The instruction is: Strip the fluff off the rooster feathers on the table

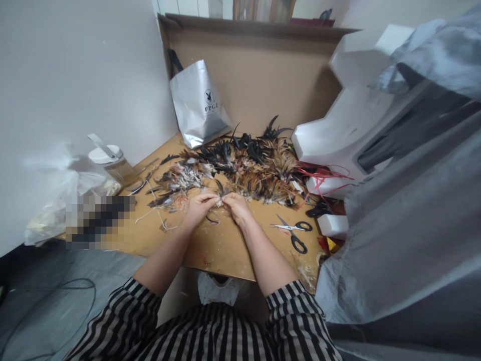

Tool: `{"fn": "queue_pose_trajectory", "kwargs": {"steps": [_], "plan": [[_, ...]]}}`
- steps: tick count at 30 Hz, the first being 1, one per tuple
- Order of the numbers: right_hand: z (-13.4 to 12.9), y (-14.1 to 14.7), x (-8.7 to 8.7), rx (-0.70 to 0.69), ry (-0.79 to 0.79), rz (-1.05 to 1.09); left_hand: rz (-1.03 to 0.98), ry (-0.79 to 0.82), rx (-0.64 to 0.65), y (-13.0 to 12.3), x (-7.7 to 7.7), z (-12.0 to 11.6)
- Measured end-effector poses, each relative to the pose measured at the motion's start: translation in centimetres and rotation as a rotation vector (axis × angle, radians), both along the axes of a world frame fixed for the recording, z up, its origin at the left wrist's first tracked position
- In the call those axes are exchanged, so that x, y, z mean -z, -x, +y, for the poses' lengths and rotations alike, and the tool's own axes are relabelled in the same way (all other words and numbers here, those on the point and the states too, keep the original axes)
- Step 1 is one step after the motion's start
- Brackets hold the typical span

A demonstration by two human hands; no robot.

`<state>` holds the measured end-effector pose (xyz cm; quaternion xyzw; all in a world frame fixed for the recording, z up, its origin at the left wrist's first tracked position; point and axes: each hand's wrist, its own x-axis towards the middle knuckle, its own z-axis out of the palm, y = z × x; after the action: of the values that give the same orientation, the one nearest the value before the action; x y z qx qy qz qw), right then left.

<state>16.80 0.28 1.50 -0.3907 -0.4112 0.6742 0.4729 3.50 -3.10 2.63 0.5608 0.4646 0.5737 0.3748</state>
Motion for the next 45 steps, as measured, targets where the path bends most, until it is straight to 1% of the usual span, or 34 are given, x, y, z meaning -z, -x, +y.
{"fn": "queue_pose_trajectory", "kwargs": {"steps": [2, 6, 9, 12, 15, 19, 22, 25, 29, 35, 41, 45], "plan": [[-0.1, 0.0, -0.2, -0.013, 0.008, -0.015, -0.026, 0.003, 0.012, -0.1, 0.0, -0.1], [-0.2, -0.1, -0.3, -0.041, 0.019, -0.012, -0.127, 0.124, 0.099, -0.1, 0.1, -0.2], [-0.2, -0.2, -0.2, -0.078, 0.021, -0.019, -0.178, 0.155, 0.143, 0.0, 0.1, -0.1], [0.0, -0.7, -0.1, -0.137, -0.029, -0.070, -0.200, 0.145, 0.156, 0.1, 0.1, -0.1], [0.0, -1.2, -0.3, -0.171, -0.113, -0.195, -0.179, 0.163, 0.144, 0.2, 0.3, 0.0], [-0.2, -1.6, -0.7, -0.088, -0.243, -0.446, -0.143, 0.208, 0.157, 0.2, 0.9, 0.3], [-0.4, -1.6, -0.8, -0.071, -0.307, -0.521, -0.151, 0.237, 0.158, 0.3, 1.5, 0.6], [-0.4, -1.6, -0.7, -0.113, -0.330, -0.530, -0.166, 0.249, 0.134, 0.3, 1.8, 0.8], [-0.3, -1.6, -0.7, -0.139, -0.332, -0.527, -0.122, 0.243, 0.103, 0.4, 2.0, 0.8], [-0.3, -1.4, -0.4, -0.071, -0.360, -0.559, -0.091, 0.265, 0.077, 0.3, 1.6, 0.7], [-0.2, -1.0, 0.0, 0.012, -0.347, -0.532, -0.037, 0.209, 0.069, 0.3, 0.7, 0.4], [-0.2, -0.8, 0.2, 0.032, -0.360, -0.518, 0.014, 0.186, 0.042, 0.4, 0.8, 0.3]]}}
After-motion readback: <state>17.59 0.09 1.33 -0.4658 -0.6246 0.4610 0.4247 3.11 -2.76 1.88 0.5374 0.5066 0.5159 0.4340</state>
